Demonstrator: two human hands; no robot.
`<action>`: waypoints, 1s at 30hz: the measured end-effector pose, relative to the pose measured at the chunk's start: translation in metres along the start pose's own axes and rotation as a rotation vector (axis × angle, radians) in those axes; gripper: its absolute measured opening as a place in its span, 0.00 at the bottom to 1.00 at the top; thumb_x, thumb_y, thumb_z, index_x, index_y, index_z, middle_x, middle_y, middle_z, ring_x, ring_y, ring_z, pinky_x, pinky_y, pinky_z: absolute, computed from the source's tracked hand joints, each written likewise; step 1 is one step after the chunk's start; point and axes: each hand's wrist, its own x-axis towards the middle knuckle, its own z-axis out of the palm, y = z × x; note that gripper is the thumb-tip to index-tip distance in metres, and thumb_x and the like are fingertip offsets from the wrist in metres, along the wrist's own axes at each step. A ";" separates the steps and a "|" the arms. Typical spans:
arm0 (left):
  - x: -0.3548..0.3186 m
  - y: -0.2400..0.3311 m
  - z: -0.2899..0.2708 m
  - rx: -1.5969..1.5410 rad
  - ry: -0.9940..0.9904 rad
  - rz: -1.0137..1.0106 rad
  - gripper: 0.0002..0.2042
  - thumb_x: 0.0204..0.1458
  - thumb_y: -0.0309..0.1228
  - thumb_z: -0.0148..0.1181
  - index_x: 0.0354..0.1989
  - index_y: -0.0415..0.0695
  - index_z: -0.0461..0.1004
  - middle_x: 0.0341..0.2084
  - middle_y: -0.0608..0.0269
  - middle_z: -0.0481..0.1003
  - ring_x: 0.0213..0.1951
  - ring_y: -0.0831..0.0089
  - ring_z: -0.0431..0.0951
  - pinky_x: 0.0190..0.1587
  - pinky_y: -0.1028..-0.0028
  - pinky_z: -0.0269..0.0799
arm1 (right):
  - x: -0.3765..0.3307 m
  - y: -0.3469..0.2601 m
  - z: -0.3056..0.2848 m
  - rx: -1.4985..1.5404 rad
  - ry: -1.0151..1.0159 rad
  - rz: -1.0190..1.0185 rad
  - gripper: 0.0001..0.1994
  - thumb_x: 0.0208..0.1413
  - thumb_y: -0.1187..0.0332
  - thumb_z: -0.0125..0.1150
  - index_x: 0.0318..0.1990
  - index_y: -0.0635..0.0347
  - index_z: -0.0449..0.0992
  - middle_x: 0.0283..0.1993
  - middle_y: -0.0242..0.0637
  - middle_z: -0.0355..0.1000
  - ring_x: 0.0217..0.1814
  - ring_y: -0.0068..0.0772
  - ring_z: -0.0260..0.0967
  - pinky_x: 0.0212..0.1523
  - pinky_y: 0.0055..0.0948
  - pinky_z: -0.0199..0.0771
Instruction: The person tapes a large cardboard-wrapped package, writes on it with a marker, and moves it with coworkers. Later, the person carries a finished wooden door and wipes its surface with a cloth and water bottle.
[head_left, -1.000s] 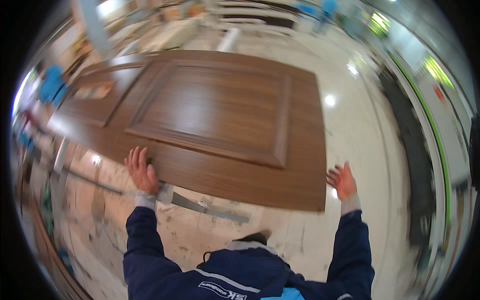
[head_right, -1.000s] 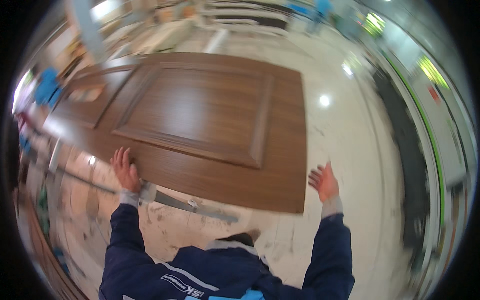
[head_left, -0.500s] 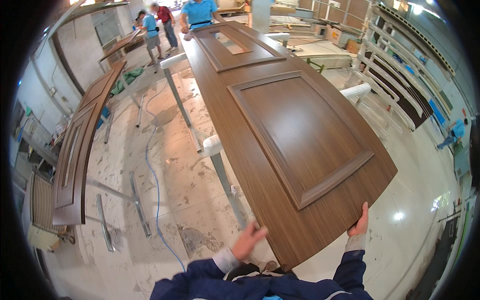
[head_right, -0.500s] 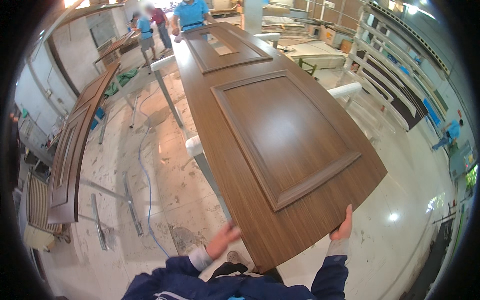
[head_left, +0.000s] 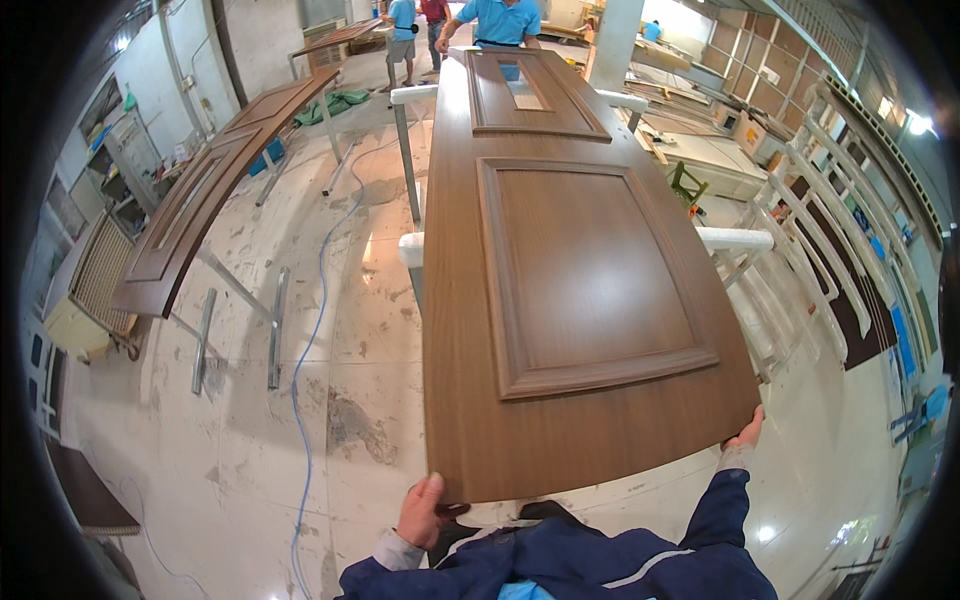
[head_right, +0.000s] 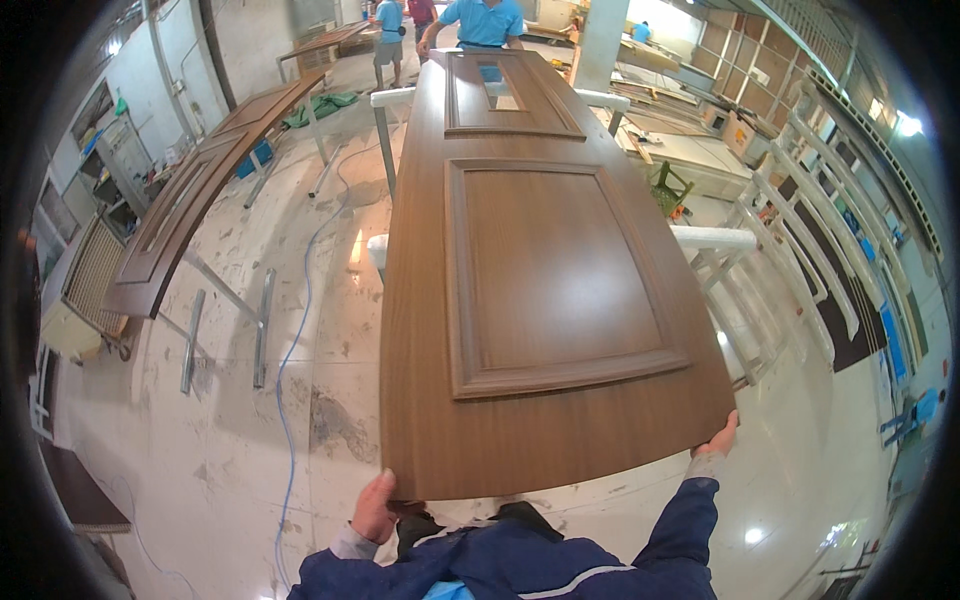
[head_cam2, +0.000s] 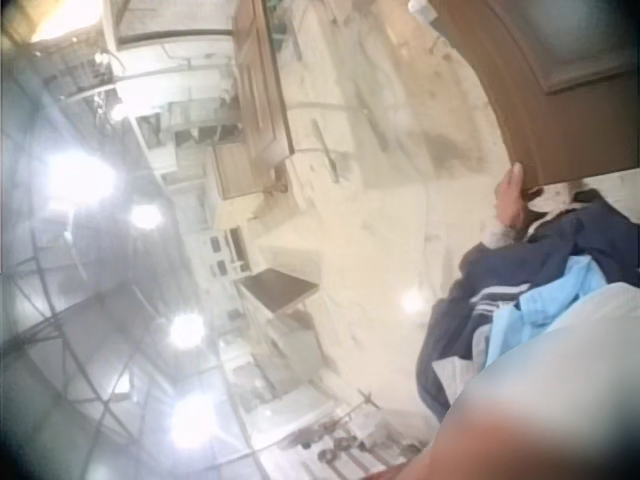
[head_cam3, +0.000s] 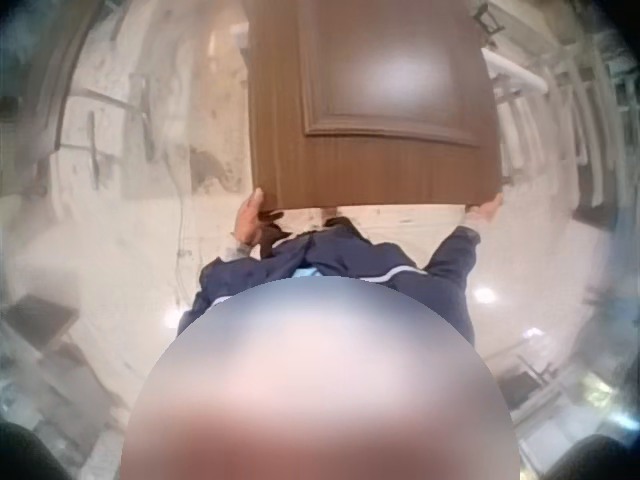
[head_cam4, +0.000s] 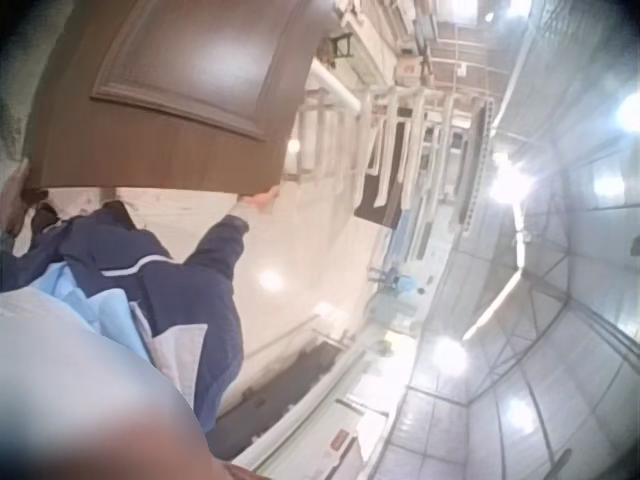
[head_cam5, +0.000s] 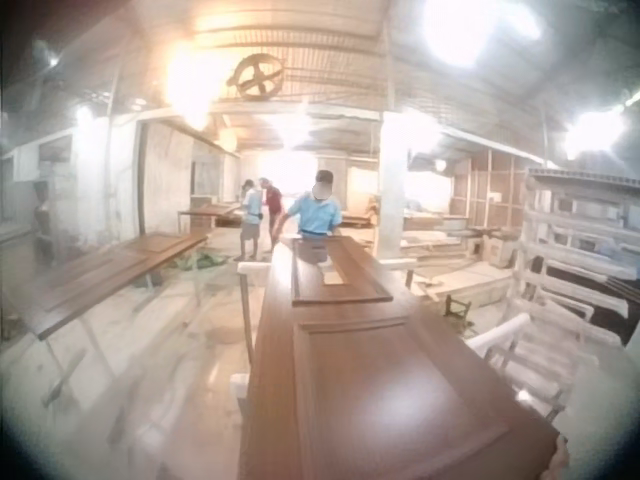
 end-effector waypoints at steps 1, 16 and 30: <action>-0.002 -0.005 0.004 -0.040 0.063 0.021 0.26 0.71 0.47 0.45 0.66 0.37 0.63 0.57 0.49 0.74 0.55 0.54 0.79 0.55 0.50 0.79 | 0.018 -0.009 -0.007 0.014 -0.035 0.007 0.33 0.67 0.39 0.49 0.66 0.56 0.70 0.65 0.40 0.72 0.63 0.46 0.73 0.62 0.46 0.74; 0.006 -0.006 0.018 -0.092 0.267 0.219 0.27 0.69 0.50 0.47 0.66 0.41 0.67 0.55 0.54 0.77 0.55 0.55 0.79 0.56 0.49 0.78 | 0.069 -0.085 -0.024 -0.819 -0.354 0.229 0.35 0.66 0.37 0.51 0.64 0.60 0.71 0.60 0.44 0.76 0.56 0.46 0.77 0.49 0.55 0.80; 0.014 -0.021 0.038 -0.422 0.367 0.349 0.27 0.66 0.51 0.56 0.62 0.41 0.71 0.53 0.56 0.78 0.51 0.59 0.81 0.55 0.51 0.78 | 0.095 -0.069 -0.021 -0.841 -0.451 0.114 0.42 0.64 0.35 0.55 0.67 0.70 0.67 0.63 0.48 0.73 0.61 0.43 0.74 0.57 0.41 0.78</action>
